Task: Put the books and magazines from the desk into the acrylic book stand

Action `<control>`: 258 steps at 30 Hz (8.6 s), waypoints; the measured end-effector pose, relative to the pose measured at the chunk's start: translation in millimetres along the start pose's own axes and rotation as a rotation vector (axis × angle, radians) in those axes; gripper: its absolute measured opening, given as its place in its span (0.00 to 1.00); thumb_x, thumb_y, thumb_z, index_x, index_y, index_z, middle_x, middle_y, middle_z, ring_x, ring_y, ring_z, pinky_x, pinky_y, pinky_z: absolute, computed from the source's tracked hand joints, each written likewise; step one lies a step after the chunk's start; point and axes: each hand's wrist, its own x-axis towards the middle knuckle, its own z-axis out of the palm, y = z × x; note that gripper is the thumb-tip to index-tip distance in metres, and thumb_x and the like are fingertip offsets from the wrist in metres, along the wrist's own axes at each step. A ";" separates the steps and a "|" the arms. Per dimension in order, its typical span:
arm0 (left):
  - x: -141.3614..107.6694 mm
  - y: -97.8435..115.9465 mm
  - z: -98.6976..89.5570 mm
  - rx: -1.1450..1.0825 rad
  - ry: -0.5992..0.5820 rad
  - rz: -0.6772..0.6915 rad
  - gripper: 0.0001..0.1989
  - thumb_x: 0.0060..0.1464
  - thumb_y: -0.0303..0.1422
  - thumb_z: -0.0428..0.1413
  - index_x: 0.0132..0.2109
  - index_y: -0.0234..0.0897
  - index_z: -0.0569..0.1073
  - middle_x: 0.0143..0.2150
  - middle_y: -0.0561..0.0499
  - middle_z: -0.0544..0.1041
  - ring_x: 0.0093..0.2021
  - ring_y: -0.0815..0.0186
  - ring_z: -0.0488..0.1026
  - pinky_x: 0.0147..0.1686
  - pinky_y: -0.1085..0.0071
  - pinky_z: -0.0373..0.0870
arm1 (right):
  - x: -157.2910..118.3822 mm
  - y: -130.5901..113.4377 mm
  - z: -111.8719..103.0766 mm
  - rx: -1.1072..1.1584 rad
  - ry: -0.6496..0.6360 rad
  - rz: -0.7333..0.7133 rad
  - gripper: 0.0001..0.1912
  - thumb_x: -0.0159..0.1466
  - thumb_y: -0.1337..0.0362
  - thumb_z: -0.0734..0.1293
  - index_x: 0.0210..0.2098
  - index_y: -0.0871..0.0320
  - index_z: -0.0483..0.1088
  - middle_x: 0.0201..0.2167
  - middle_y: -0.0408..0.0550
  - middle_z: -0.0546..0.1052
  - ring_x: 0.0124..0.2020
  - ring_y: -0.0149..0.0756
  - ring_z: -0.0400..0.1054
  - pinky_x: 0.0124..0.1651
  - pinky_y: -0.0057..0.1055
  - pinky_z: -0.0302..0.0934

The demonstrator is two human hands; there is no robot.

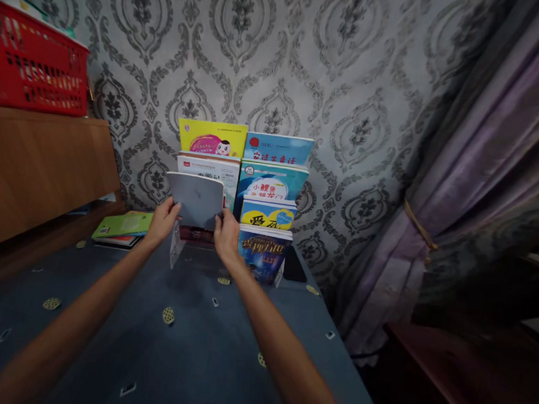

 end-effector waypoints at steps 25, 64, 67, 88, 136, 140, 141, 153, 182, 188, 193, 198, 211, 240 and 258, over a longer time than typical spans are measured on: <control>-26.7 -7.3 9.9 0.407 0.020 0.060 0.12 0.63 0.32 0.50 0.53 0.36 0.63 0.50 0.39 0.74 0.48 0.55 0.73 0.46 0.62 0.69 | -43.8 8.9 29.0 -0.182 0.108 0.080 0.25 0.68 0.68 0.52 0.63 0.63 0.59 0.47 0.62 0.67 0.50 0.51 0.63 0.53 0.47 0.61; 0.2 -13.6 -14.0 0.545 -0.196 0.141 0.04 0.63 0.32 0.50 0.38 0.39 0.66 0.40 0.46 0.76 0.41 0.59 0.73 0.40 0.67 0.65 | -42.8 20.7 41.7 -0.054 0.150 0.119 0.26 0.63 0.70 0.56 0.60 0.63 0.64 0.43 0.57 0.71 0.47 0.46 0.68 0.53 0.45 0.64; -0.8 -14.5 -12.8 0.545 -0.197 0.129 0.03 0.63 0.32 0.50 0.40 0.38 0.66 0.41 0.45 0.76 0.43 0.58 0.74 0.41 0.66 0.66 | -44.1 21.6 41.8 -0.038 0.152 0.129 0.25 0.63 0.69 0.56 0.59 0.65 0.64 0.44 0.59 0.72 0.47 0.47 0.68 0.53 0.45 0.64; -15.7 7.6 -0.9 0.626 -0.183 -0.050 0.07 0.65 0.31 0.50 0.48 0.36 0.62 0.43 0.41 0.78 0.43 0.57 0.78 0.39 0.67 0.68 | -48.4 20.4 44.1 -0.038 0.193 0.135 0.25 0.63 0.68 0.56 0.58 0.67 0.66 0.46 0.62 0.71 0.50 0.48 0.67 0.55 0.46 0.64; -42.9 9.9 -15.7 0.603 -0.205 -0.019 0.10 0.65 0.32 0.50 0.51 0.34 0.62 0.44 0.39 0.79 0.45 0.54 0.79 0.39 0.67 0.69 | -103.6 0.4 38.1 0.003 0.159 0.064 0.32 0.66 0.71 0.54 0.69 0.60 0.51 0.58 0.61 0.63 0.63 0.46 0.56 0.65 0.52 0.55; -63.3 -12.6 -26.3 0.705 -0.261 -0.074 0.13 0.66 0.34 0.47 0.54 0.35 0.63 0.44 0.41 0.79 0.44 0.56 0.79 0.40 0.68 0.69 | -144.8 -2.9 31.8 0.023 0.012 -0.004 0.31 0.68 0.71 0.54 0.70 0.57 0.51 0.60 0.58 0.63 0.64 0.44 0.57 0.66 0.51 0.56; -68.4 -21.6 -30.6 0.752 -0.274 -0.088 0.13 0.66 0.34 0.47 0.55 0.36 0.63 0.45 0.41 0.79 0.45 0.57 0.78 0.40 0.68 0.69 | -156.6 -3.9 29.5 0.032 -0.052 -0.029 0.30 0.68 0.71 0.54 0.69 0.56 0.52 0.60 0.57 0.64 0.64 0.43 0.58 0.66 0.51 0.56; -51.9 -124.5 -75.4 1.028 -0.275 -0.220 0.26 0.62 0.33 0.47 0.65 0.28 0.60 0.67 0.29 0.62 0.69 0.44 0.55 0.62 0.45 0.56 | -194.0 -27.0 12.2 0.073 -0.570 -0.133 0.20 0.66 0.73 0.61 0.55 0.55 0.70 0.51 0.55 0.74 0.53 0.44 0.69 0.58 0.45 0.67; -88.6 -113.5 -95.9 1.205 -0.556 -0.048 0.22 0.61 0.19 0.40 0.58 0.26 0.67 0.56 0.31 0.72 0.55 0.51 0.72 0.51 0.58 0.69 | -191.0 -20.1 17.5 0.095 -0.604 -0.124 0.12 0.66 0.73 0.63 0.46 0.57 0.73 0.48 0.54 0.73 0.50 0.42 0.68 0.55 0.41 0.66; -127.3 -90.1 -111.1 1.183 -0.678 -0.023 0.22 0.60 0.17 0.42 0.56 0.30 0.70 0.54 0.36 0.76 0.53 0.56 0.75 0.51 0.62 0.70 | -191.6 -18.5 18.8 0.111 -0.615 -0.137 0.13 0.66 0.73 0.62 0.47 0.59 0.73 0.48 0.55 0.72 0.51 0.42 0.67 0.56 0.42 0.66; -142.5 -63.8 -133.1 1.096 -0.756 -0.059 0.26 0.59 0.16 0.40 0.60 0.29 0.68 0.60 0.36 0.73 0.57 0.55 0.74 0.54 0.61 0.70 | -190.9 -19.5 19.7 0.111 -0.607 -0.126 0.12 0.67 0.72 0.62 0.46 0.59 0.74 0.47 0.54 0.73 0.51 0.42 0.67 0.56 0.42 0.65; -162.9 -42.6 -143.8 1.059 -0.781 -0.072 0.29 0.55 0.14 0.41 0.61 0.30 0.69 0.61 0.36 0.72 0.59 0.55 0.73 0.56 0.61 0.69 | -190.1 -18.7 20.2 0.130 -0.603 -0.113 0.13 0.67 0.74 0.61 0.47 0.60 0.74 0.47 0.55 0.73 0.50 0.41 0.68 0.57 0.41 0.65; -207.9 41.6 -106.5 1.139 -0.972 -0.115 0.33 0.54 0.12 0.40 0.65 0.31 0.65 0.66 0.39 0.68 0.64 0.55 0.67 0.59 0.60 0.68 | -186.7 -18.6 18.3 0.243 -0.507 -0.010 0.17 0.68 0.72 0.57 0.51 0.57 0.72 0.46 0.53 0.75 0.50 0.40 0.68 0.58 0.41 0.63; -300.8 145.9 62.9 0.742 -0.918 0.484 0.22 0.58 0.21 0.53 0.60 0.27 0.70 0.56 0.24 0.73 0.52 0.44 0.76 0.41 0.55 0.78 | -202.0 77.6 -145.6 0.015 -0.409 0.143 0.17 0.72 0.62 0.57 0.48 0.60 0.75 0.47 0.56 0.78 0.51 0.42 0.71 0.56 0.42 0.65; -237.1 85.4 47.3 0.611 -0.832 0.480 0.20 0.62 0.22 0.49 0.60 0.32 0.70 0.60 0.38 0.74 0.60 0.58 0.72 0.58 0.59 0.70 | -208.0 78.2 -162.5 -0.097 -0.551 0.051 0.15 0.69 0.69 0.59 0.48 0.56 0.76 0.37 0.51 0.76 0.40 0.43 0.68 0.47 0.41 0.63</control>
